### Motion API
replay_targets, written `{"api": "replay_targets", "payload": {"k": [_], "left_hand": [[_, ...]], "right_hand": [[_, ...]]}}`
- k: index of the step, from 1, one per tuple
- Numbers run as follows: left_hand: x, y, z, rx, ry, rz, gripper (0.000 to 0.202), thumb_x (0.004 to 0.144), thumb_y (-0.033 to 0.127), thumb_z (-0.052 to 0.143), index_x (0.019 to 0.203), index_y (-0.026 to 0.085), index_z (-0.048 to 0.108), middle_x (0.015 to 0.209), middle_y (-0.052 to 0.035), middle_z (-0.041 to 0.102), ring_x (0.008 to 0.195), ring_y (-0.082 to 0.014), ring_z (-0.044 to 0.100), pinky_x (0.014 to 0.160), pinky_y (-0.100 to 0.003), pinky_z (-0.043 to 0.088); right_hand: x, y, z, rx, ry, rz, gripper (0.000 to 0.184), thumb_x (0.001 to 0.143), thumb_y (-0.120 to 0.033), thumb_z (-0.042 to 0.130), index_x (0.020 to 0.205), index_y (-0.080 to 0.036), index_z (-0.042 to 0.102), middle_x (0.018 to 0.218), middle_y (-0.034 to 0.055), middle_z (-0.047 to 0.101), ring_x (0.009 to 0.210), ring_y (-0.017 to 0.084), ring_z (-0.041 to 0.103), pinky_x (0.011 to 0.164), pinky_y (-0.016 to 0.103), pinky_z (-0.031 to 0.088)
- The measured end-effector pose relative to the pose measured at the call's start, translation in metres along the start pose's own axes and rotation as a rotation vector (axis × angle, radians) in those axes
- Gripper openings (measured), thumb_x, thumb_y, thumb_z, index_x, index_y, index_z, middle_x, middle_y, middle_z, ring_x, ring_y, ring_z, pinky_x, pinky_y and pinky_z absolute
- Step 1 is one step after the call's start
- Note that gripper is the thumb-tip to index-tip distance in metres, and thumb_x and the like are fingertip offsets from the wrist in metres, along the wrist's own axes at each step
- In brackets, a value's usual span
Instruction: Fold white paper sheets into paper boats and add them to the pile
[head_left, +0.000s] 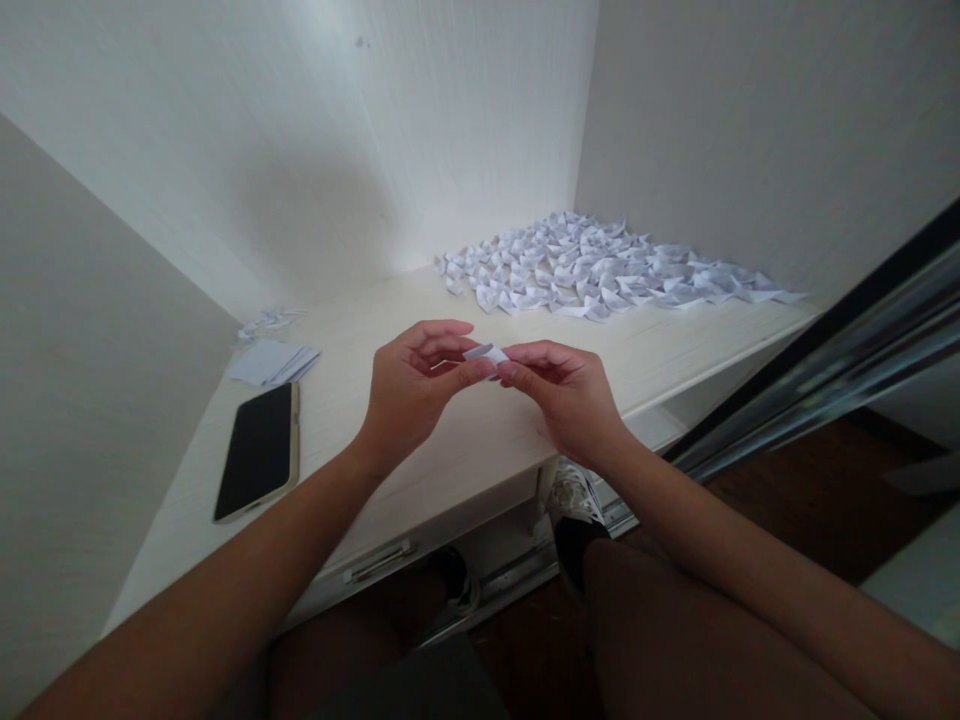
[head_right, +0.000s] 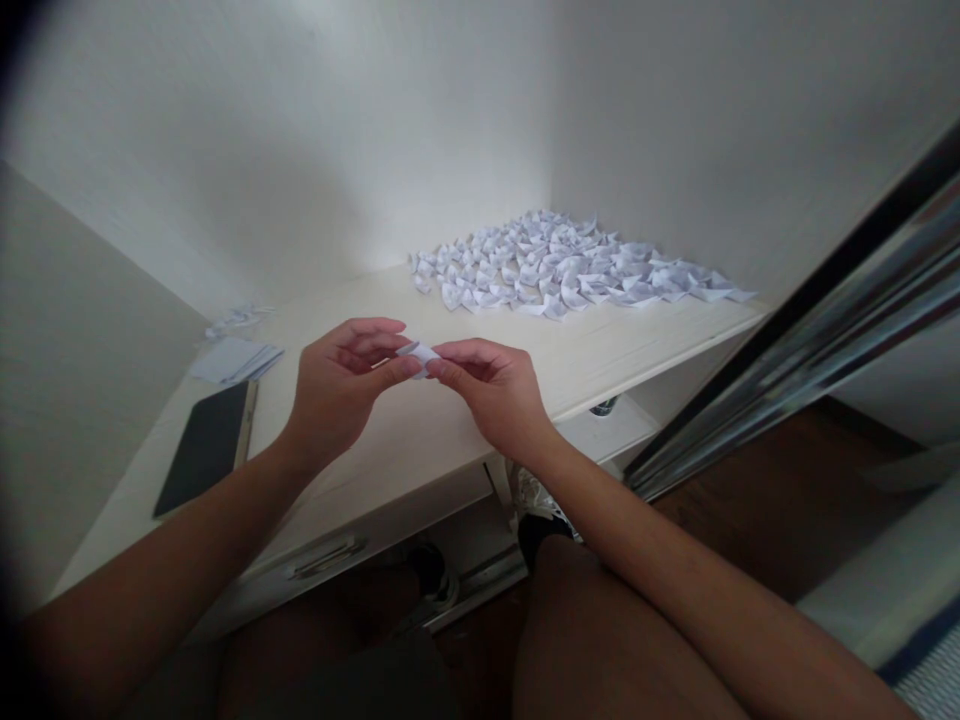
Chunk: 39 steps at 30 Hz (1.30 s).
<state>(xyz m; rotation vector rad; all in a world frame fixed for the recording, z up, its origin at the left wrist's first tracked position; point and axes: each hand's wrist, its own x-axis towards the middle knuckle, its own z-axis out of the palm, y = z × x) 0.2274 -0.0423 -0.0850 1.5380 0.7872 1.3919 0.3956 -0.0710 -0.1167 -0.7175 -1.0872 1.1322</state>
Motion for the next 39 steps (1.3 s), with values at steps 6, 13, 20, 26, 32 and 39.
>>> {"api": "replay_targets", "payload": {"k": [6, 13, 20, 26, 32, 39], "left_hand": [[-0.0043, 0.0025, 0.0017, 0.110, 0.055, 0.147, 0.043, 0.062, 0.031, 0.098, 0.096, 0.018, 0.075, 0.078, -0.0033, 0.081, 0.072, -0.0191, 0.079, 0.069, -0.029, 0.066], [-0.0079, 0.0055, -0.0017, 0.401, 0.001, 0.483, 0.019, 0.073, 0.032, 0.093, 0.083, 0.022, 0.080, 0.077, -0.0007, 0.080, 0.064, -0.0127, 0.073, 0.058, -0.022, 0.058], [-0.0096, 0.0100, -0.0038, 0.490, -0.067, 0.520, 0.012, 0.079, 0.030, 0.089, 0.089, 0.027, 0.082, 0.077, 0.0006, 0.080, 0.060, -0.0111, 0.068, 0.056, -0.024, 0.054], [-0.0056, 0.0087, -0.0055, 0.389, -0.194, 0.447, 0.015, 0.085, 0.026, 0.083, 0.099, 0.030, 0.083, 0.094, -0.0020, 0.083, 0.082, -0.0175, 0.076, 0.072, -0.031, 0.063], [-0.0018, 0.0084, -0.0073, 0.265, -0.190, 0.232, 0.015, 0.084, 0.024, 0.081, 0.099, 0.024, 0.084, 0.090, -0.0049, 0.082, 0.072, -0.0146, 0.072, 0.063, -0.026, 0.062], [-0.0003, 0.0078, -0.0068, 0.221, -0.193, 0.220, 0.006, 0.083, 0.022, 0.082, 0.089, 0.023, 0.084, 0.085, -0.0042, 0.080, 0.071, -0.0130, 0.071, 0.057, -0.022, 0.061]], "right_hand": [[-0.0032, -0.0021, 0.0016, -0.090, -0.010, -0.035, 0.020, 0.073, -0.037, 0.091, 0.083, -0.024, 0.078, 0.086, 0.0002, 0.080, 0.082, 0.016, 0.072, 0.085, 0.036, 0.060], [-0.0052, -0.0003, 0.0024, -0.175, -0.047, -0.061, 0.018, 0.075, -0.040, 0.089, 0.083, -0.026, 0.080, 0.084, -0.0003, 0.080, 0.080, 0.016, 0.072, 0.082, 0.036, 0.059], [-0.0059, -0.0041, 0.0026, -0.126, -0.083, -0.037, 0.009, 0.075, -0.030, 0.088, 0.081, -0.027, 0.082, 0.080, -0.0016, 0.080, 0.077, 0.014, 0.072, 0.082, 0.034, 0.060], [-0.0033, -0.0067, 0.0003, -0.060, -0.052, 0.054, 0.014, 0.071, -0.033, 0.091, 0.078, -0.027, 0.081, 0.075, -0.0012, 0.079, 0.072, 0.014, 0.071, 0.077, 0.034, 0.059], [-0.0001, -0.0039, -0.0020, -0.040, -0.037, 0.108, 0.017, 0.070, -0.034, 0.092, 0.079, -0.025, 0.081, 0.075, 0.0006, 0.079, 0.070, 0.014, 0.070, 0.071, 0.031, 0.054], [-0.0037, -0.0092, -0.0009, -0.168, -0.081, 0.085, 0.016, 0.076, -0.038, 0.088, 0.085, -0.025, 0.083, 0.080, 0.0026, 0.080, 0.071, 0.015, 0.073, 0.070, 0.031, 0.054]]}}
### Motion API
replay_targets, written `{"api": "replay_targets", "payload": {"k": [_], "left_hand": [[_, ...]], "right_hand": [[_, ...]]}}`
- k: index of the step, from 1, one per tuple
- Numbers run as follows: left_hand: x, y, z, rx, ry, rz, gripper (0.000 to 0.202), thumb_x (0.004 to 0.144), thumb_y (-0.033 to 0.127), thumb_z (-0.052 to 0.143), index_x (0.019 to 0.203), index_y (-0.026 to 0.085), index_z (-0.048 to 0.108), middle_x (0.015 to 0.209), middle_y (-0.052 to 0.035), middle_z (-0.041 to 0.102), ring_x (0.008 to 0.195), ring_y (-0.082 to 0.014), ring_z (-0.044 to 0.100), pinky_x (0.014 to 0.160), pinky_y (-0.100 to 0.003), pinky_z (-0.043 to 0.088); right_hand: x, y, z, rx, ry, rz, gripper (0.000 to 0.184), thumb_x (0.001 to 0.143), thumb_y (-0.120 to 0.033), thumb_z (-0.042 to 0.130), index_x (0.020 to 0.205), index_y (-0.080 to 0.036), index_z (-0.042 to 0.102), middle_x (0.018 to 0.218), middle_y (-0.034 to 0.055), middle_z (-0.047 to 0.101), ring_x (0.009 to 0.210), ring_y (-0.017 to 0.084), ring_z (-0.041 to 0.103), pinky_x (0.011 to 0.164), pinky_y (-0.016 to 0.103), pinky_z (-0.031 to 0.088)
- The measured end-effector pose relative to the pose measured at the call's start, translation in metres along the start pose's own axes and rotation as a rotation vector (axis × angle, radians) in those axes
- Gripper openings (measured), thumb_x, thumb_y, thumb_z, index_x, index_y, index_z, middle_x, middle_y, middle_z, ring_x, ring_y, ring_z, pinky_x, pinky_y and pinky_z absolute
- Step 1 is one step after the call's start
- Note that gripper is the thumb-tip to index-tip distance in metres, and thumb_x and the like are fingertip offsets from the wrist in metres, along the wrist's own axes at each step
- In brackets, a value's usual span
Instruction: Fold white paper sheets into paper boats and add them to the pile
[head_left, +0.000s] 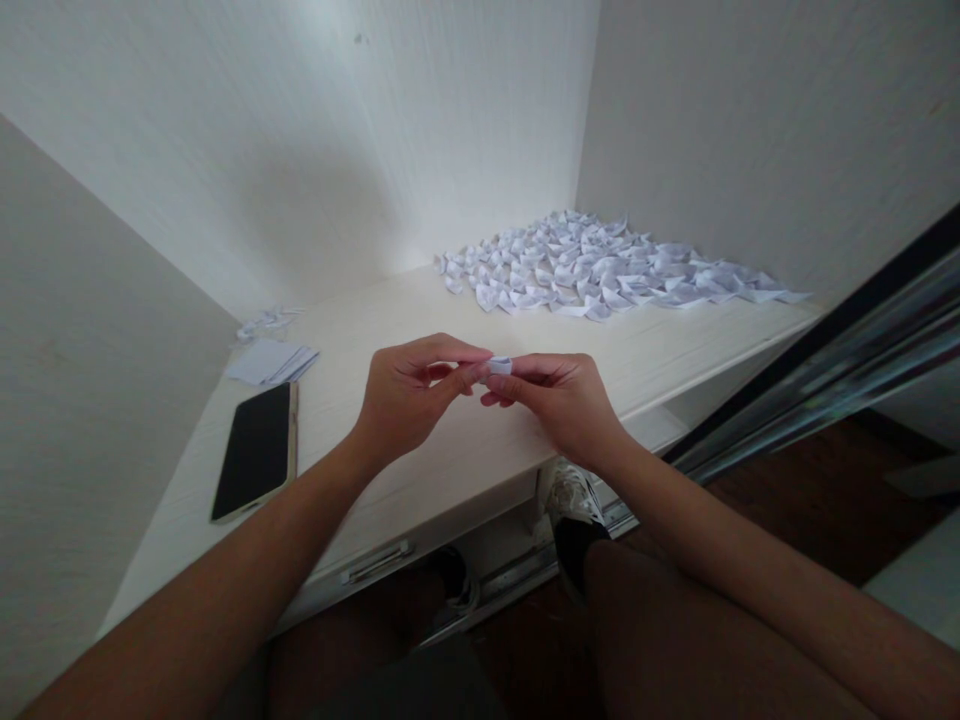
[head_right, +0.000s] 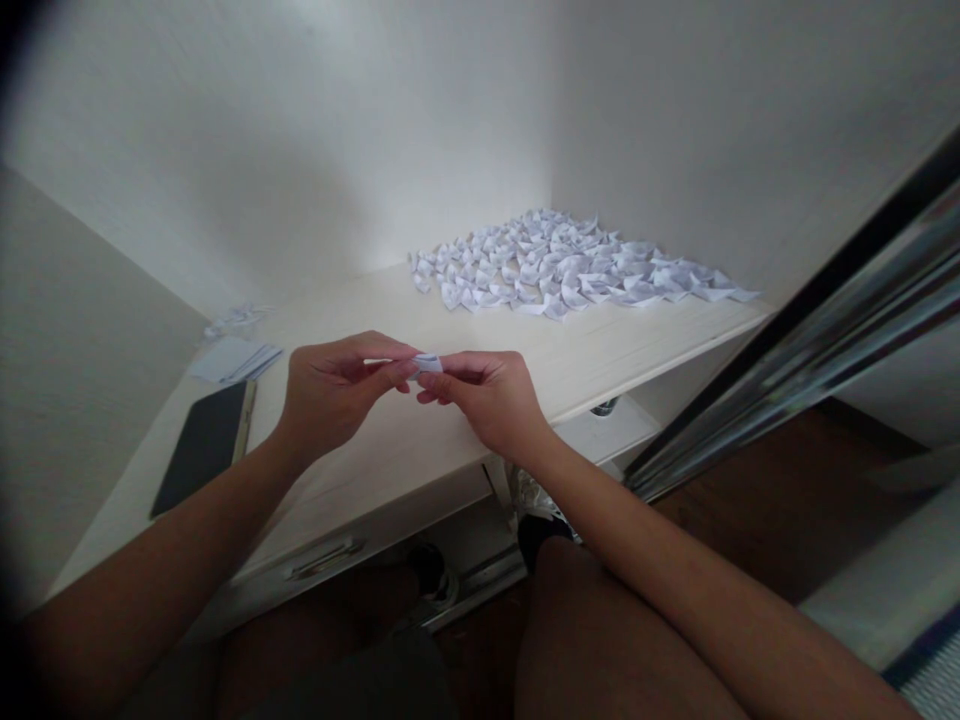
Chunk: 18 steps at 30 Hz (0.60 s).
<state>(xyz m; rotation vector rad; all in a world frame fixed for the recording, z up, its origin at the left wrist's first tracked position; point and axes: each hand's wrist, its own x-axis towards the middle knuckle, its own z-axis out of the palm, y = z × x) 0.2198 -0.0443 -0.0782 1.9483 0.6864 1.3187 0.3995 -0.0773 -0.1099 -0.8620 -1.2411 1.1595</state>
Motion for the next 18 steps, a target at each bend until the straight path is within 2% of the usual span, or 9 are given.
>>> {"api": "replay_targets", "payload": {"k": [4, 8, 13, 18], "left_hand": [[0.001, -0.002, -0.002, -0.033, -0.015, 0.000, 0.005, 0.083, 0.025, 0.083, 0.087, 0.023, 0.083, 0.086, -0.0043, 0.079, 0.070, -0.0133, 0.071, 0.056, -0.024, 0.062], [0.003, -0.005, -0.004, -0.061, -0.004, -0.028, 0.006, 0.080, 0.027, 0.085, 0.085, 0.023, 0.083, 0.083, -0.0040, 0.079, 0.066, -0.0127, 0.070, 0.053, -0.023, 0.060], [0.004, -0.006, -0.007, -0.085, -0.057, -0.060, 0.007, 0.076, 0.027, 0.088, 0.079, 0.023, 0.083, 0.083, -0.0047, 0.079, 0.065, -0.0139, 0.070, 0.056, -0.026, 0.062], [0.006, -0.006, -0.012, -0.029, -0.111, -0.018, 0.007, 0.077, 0.029, 0.088, 0.079, 0.024, 0.083, 0.082, -0.0053, 0.079, 0.065, -0.0139, 0.070, 0.058, -0.026, 0.061]], "right_hand": [[-0.001, -0.001, 0.001, -0.051, 0.001, -0.028, 0.011, 0.083, -0.036, 0.082, 0.085, -0.026, 0.083, 0.079, 0.0014, 0.080, 0.073, 0.015, 0.074, 0.071, 0.031, 0.056], [0.001, 0.003, 0.001, 0.047, 0.055, -0.051, 0.012, 0.087, -0.037, 0.078, 0.090, -0.026, 0.081, 0.083, 0.0004, 0.080, 0.072, 0.014, 0.075, 0.068, 0.031, 0.058], [0.002, 0.004, -0.002, 0.080, -0.004, 0.005, 0.016, 0.084, -0.039, 0.080, 0.090, -0.025, 0.080, 0.085, 0.0010, 0.080, 0.071, 0.015, 0.075, 0.064, 0.030, 0.058], [0.001, 0.001, -0.002, 0.018, -0.044, 0.003, 0.013, 0.087, -0.035, 0.077, 0.092, -0.023, 0.079, 0.087, 0.0018, 0.081, 0.074, 0.014, 0.075, 0.065, 0.029, 0.057]]}}
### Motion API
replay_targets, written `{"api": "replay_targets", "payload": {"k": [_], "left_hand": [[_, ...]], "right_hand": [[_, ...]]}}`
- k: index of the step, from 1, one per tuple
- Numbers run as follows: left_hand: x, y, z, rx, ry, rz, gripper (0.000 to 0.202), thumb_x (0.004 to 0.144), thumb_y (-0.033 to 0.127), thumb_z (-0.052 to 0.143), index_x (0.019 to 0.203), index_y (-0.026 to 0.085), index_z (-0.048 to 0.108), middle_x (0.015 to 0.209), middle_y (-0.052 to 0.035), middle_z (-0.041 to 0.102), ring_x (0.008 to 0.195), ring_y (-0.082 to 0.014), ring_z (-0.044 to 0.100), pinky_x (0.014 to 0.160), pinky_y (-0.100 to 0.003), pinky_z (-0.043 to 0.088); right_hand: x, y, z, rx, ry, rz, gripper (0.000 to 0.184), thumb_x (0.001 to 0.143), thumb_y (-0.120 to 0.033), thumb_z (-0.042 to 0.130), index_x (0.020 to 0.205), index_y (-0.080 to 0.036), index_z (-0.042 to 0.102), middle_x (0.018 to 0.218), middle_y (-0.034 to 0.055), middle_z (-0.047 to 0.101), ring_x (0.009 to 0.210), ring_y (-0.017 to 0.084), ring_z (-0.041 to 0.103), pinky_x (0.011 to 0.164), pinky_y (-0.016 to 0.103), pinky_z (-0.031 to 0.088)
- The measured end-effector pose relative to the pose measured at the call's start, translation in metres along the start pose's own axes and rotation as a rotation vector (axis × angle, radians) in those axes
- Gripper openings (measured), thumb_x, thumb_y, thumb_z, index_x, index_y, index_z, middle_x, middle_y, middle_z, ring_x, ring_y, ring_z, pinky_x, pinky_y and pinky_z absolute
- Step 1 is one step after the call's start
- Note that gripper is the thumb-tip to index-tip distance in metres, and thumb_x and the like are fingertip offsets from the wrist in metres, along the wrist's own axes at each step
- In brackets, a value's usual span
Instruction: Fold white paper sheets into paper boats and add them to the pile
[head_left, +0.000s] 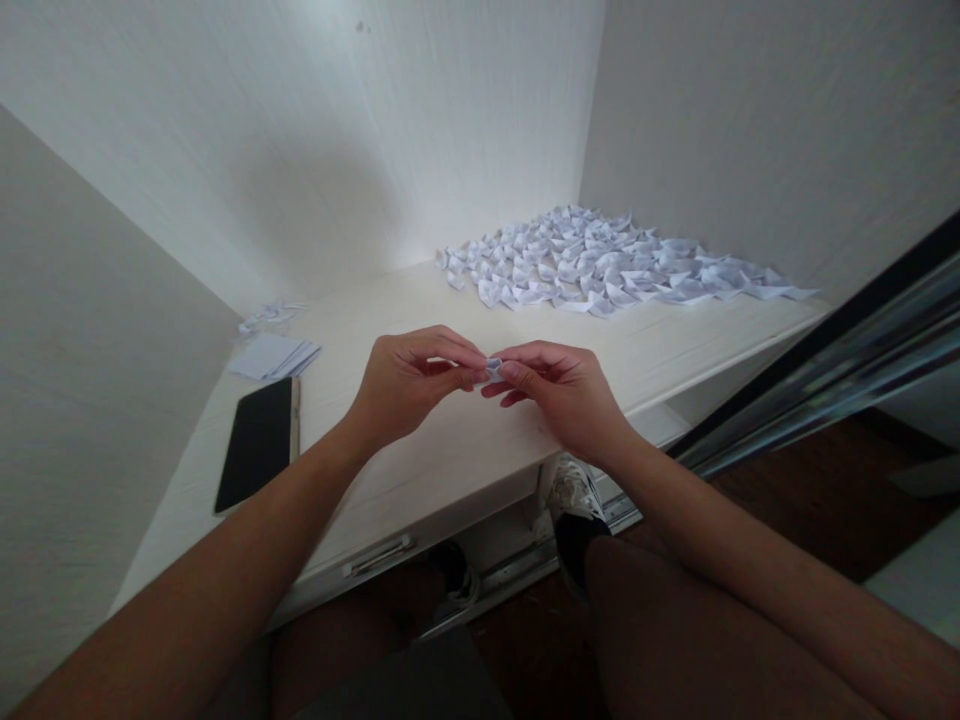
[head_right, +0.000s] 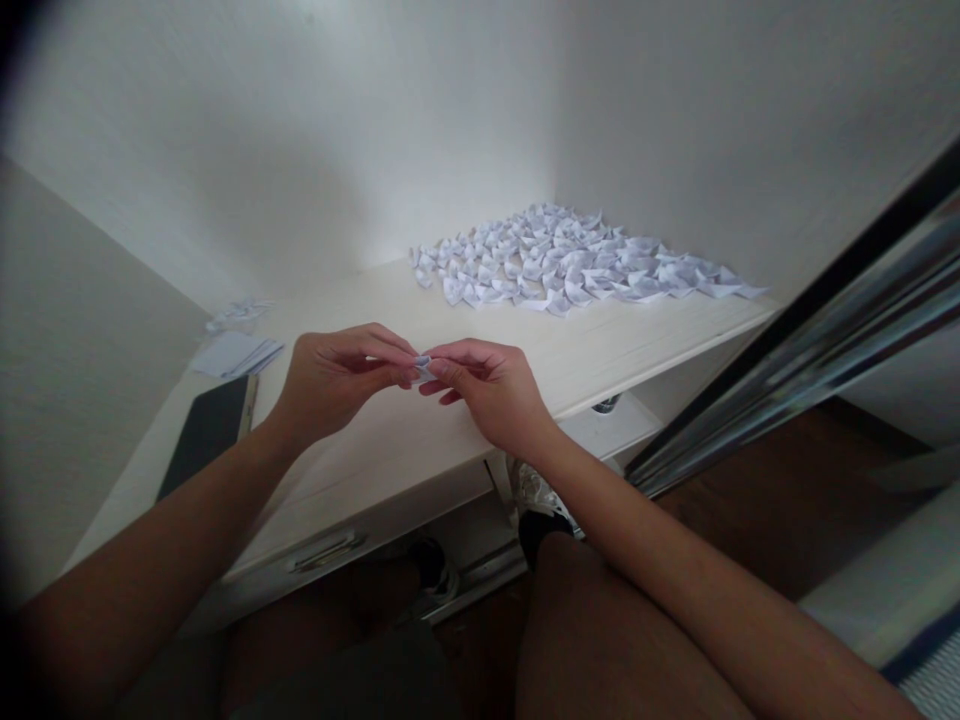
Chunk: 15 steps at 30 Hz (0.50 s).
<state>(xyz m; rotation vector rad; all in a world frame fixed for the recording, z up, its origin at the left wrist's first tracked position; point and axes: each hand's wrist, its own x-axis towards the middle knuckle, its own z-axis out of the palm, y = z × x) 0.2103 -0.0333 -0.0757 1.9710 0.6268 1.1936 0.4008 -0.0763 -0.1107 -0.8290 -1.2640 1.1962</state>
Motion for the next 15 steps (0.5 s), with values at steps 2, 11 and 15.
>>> {"api": "replay_targets", "payload": {"k": [2, 11, 15], "left_hand": [[0.0007, 0.0010, -0.0020, 0.068, -0.017, 0.036, 0.005, 0.080, 0.029, 0.086, 0.081, 0.025, 0.084, 0.083, -0.0058, 0.079, 0.069, -0.0152, 0.072, 0.062, -0.027, 0.061], [0.0007, 0.0084, -0.0001, 0.270, -0.029, 0.134, 0.006, 0.084, 0.032, 0.082, 0.080, 0.028, 0.083, 0.082, -0.0042, 0.082, 0.074, -0.0182, 0.076, 0.070, -0.030, 0.061], [-0.0005, 0.0100, 0.0010, 0.286, -0.013, 0.142, 0.004, 0.084, 0.029, 0.083, 0.079, 0.028, 0.083, 0.080, -0.0032, 0.082, 0.072, -0.0178, 0.076, 0.067, -0.029, 0.060]], "right_hand": [[-0.0003, 0.0005, 0.0009, -0.033, 0.010, -0.034, 0.009, 0.087, -0.031, 0.077, 0.091, -0.023, 0.078, 0.086, 0.0008, 0.079, 0.075, 0.014, 0.073, 0.066, 0.029, 0.057], [-0.0049, 0.0031, 0.0005, -0.358, 0.105, -0.264, 0.004, 0.090, -0.027, 0.073, 0.090, -0.023, 0.075, 0.090, 0.0016, 0.076, 0.086, 0.017, 0.069, 0.075, 0.032, 0.054], [-0.0066, 0.0033, 0.0010, -0.506, 0.113, -0.348, 0.007, 0.094, -0.025, 0.068, 0.089, -0.023, 0.072, 0.089, 0.0021, 0.074, 0.083, 0.017, 0.067, 0.074, 0.032, 0.052]]}}
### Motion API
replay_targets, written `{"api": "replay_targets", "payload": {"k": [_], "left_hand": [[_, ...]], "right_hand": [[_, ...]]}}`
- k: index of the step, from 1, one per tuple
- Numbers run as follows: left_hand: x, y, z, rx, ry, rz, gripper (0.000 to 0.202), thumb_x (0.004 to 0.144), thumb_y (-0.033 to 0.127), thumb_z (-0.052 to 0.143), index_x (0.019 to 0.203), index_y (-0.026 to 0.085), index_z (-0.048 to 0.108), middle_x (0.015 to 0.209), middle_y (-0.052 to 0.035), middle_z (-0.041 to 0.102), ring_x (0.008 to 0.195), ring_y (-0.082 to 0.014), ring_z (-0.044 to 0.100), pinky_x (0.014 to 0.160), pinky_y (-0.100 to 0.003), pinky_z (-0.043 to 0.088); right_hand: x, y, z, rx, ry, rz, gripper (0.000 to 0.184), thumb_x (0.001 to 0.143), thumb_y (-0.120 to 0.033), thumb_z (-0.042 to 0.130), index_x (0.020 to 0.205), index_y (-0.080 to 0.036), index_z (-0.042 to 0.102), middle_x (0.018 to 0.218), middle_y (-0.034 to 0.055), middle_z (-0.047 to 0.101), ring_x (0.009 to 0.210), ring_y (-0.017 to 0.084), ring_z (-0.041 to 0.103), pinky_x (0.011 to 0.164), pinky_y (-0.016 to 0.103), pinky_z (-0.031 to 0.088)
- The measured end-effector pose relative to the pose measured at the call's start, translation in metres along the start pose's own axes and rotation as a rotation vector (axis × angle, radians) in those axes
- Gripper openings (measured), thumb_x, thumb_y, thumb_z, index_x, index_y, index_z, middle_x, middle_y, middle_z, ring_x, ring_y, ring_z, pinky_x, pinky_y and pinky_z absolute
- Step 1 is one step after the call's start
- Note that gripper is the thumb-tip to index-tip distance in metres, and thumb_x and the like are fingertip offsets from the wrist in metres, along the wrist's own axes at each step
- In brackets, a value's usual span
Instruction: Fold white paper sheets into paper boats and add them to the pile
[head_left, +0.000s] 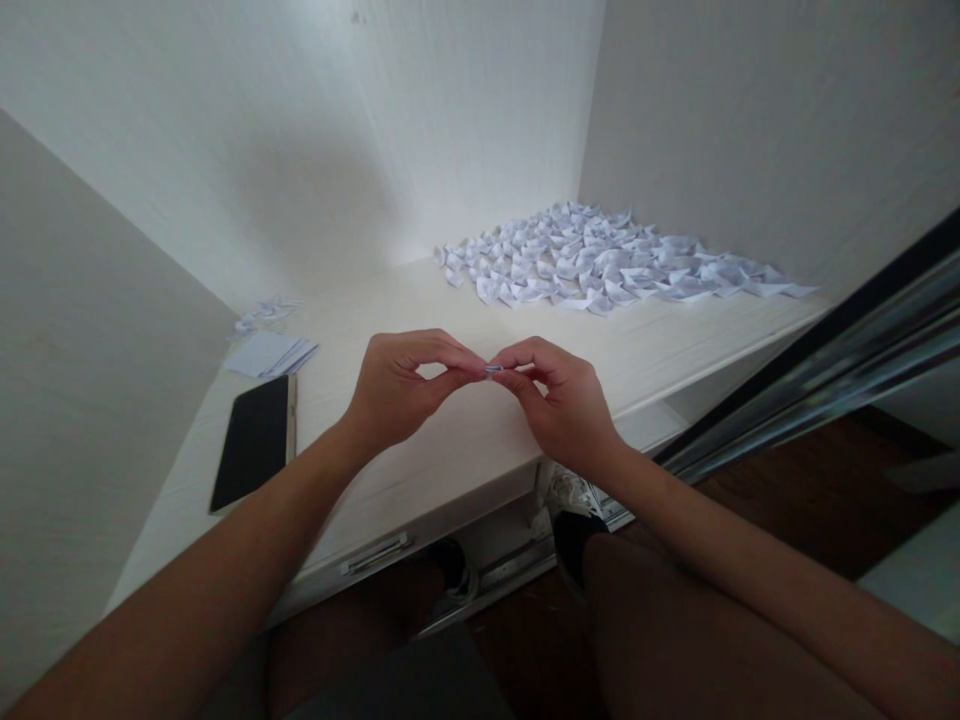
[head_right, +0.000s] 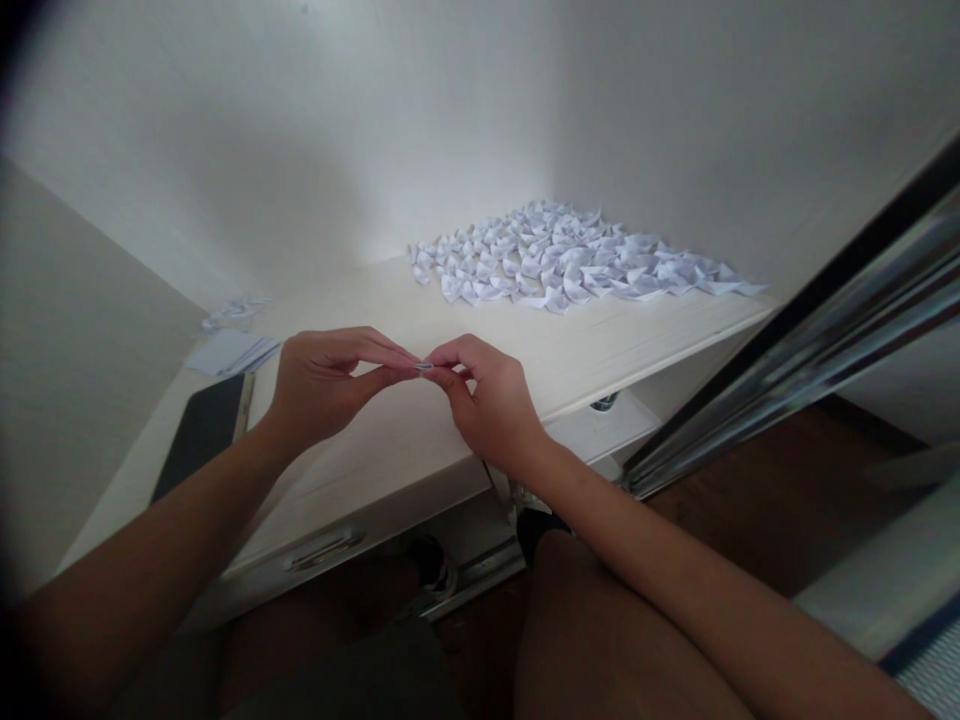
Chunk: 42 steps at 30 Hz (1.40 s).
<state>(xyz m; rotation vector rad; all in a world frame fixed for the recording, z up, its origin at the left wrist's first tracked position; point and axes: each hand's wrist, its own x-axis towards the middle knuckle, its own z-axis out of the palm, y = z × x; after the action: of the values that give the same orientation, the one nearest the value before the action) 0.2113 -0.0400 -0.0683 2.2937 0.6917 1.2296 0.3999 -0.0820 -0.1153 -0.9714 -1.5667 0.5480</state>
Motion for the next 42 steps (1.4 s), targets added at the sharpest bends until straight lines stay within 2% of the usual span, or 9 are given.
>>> {"api": "replay_targets", "payload": {"k": [5, 10, 16, 19, 23, 27, 31, 37, 42], "left_hand": [[-0.002, 0.000, 0.001, 0.064, 0.034, -0.018, 0.006, 0.082, 0.028, 0.085, 0.078, 0.025, 0.082, 0.075, -0.0027, 0.080, 0.066, -0.0157, 0.073, 0.061, -0.026, 0.055], [-0.004, -0.002, 0.004, 0.032, 0.063, -0.072, 0.017, 0.076, 0.034, 0.089, 0.074, 0.022, 0.078, 0.071, -0.0030, 0.078, 0.062, -0.0144, 0.069, 0.059, -0.025, 0.055], [-0.003, -0.010, 0.005, -0.203, 0.095, -0.254, 0.031, 0.064, 0.036, 0.097, 0.075, 0.017, 0.074, 0.071, -0.0047, 0.077, 0.061, -0.0148, 0.070, 0.058, -0.025, 0.058], [-0.002, -0.013, 0.006, -0.360, 0.106, -0.364, 0.033, 0.060, 0.032, 0.098, 0.076, 0.016, 0.074, 0.071, -0.0044, 0.077, 0.062, -0.0149, 0.072, 0.059, -0.024, 0.059], [-0.003, -0.013, 0.008, -0.499, 0.080, -0.452, 0.027, 0.063, 0.023, 0.096, 0.078, 0.015, 0.075, 0.071, -0.0028, 0.077, 0.061, -0.0126, 0.071, 0.060, -0.023, 0.059], [-0.005, -0.014, 0.010, -0.551, 0.039, -0.512, 0.020, 0.068, 0.021, 0.092, 0.084, 0.015, 0.080, 0.078, -0.0039, 0.080, 0.066, -0.0134, 0.073, 0.065, -0.024, 0.061], [-0.006, -0.015, 0.009, -0.547, 0.021, -0.572, 0.023, 0.067, 0.021, 0.091, 0.088, 0.016, 0.082, 0.079, -0.0042, 0.080, 0.067, -0.0145, 0.074, 0.068, -0.028, 0.063], [-0.004, -0.013, 0.010, -0.465, 0.018, -0.557, 0.018, 0.073, 0.025, 0.089, 0.087, 0.016, 0.083, 0.077, -0.0041, 0.080, 0.061, -0.0122, 0.071, 0.060, -0.025, 0.061], [-0.004, -0.013, 0.012, -0.513, 0.110, -0.566, 0.023, 0.068, 0.023, 0.091, 0.086, 0.013, 0.080, 0.078, -0.0048, 0.078, 0.064, -0.0144, 0.073, 0.062, -0.027, 0.065]], "right_hand": [[-0.001, 0.000, 0.003, -0.096, 0.031, -0.049, 0.013, 0.097, -0.026, 0.066, 0.085, -0.023, 0.070, 0.084, 0.0022, 0.072, 0.080, 0.017, 0.066, 0.076, 0.033, 0.050], [-0.002, 0.001, 0.004, -0.133, 0.088, -0.010, 0.013, 0.092, -0.022, 0.070, 0.079, -0.022, 0.070, 0.079, 0.0018, 0.073, 0.076, 0.017, 0.065, 0.073, 0.034, 0.048], [0.003, 0.003, 0.002, 0.133, 0.013, 0.173, 0.010, 0.088, -0.030, 0.075, 0.084, -0.021, 0.076, 0.083, 0.0026, 0.078, 0.076, 0.017, 0.069, 0.070, 0.032, 0.051], [0.006, 0.004, 0.003, 0.185, -0.024, 0.191, 0.009, 0.085, -0.030, 0.076, 0.084, -0.021, 0.077, 0.082, 0.0017, 0.079, 0.072, 0.015, 0.067, 0.070, 0.031, 0.052], [0.007, 0.002, 0.001, 0.191, -0.030, 0.190, 0.013, 0.086, -0.029, 0.073, 0.080, -0.019, 0.076, 0.076, 0.0016, 0.076, 0.069, 0.014, 0.065, 0.067, 0.029, 0.051], [0.009, 0.003, -0.003, 0.231, -0.036, 0.282, 0.015, 0.085, -0.030, 0.074, 0.076, -0.018, 0.074, 0.069, 0.0012, 0.074, 0.063, 0.012, 0.063, 0.063, 0.028, 0.049], [0.011, 0.003, -0.007, 0.251, -0.069, 0.376, 0.019, 0.084, -0.035, 0.076, 0.076, -0.018, 0.073, 0.067, 0.0020, 0.073, 0.060, 0.013, 0.062, 0.060, 0.027, 0.047], [0.012, 0.004, -0.005, 0.243, -0.096, 0.329, 0.028, 0.083, -0.044, 0.077, 0.077, -0.018, 0.072, 0.065, 0.0007, 0.071, 0.058, 0.012, 0.061, 0.061, 0.028, 0.047], [0.012, 0.005, -0.005, 0.288, -0.103, 0.340, 0.025, 0.082, -0.043, 0.079, 0.083, -0.019, 0.074, 0.069, 0.0013, 0.073, 0.063, 0.013, 0.064, 0.063, 0.029, 0.049]]}}
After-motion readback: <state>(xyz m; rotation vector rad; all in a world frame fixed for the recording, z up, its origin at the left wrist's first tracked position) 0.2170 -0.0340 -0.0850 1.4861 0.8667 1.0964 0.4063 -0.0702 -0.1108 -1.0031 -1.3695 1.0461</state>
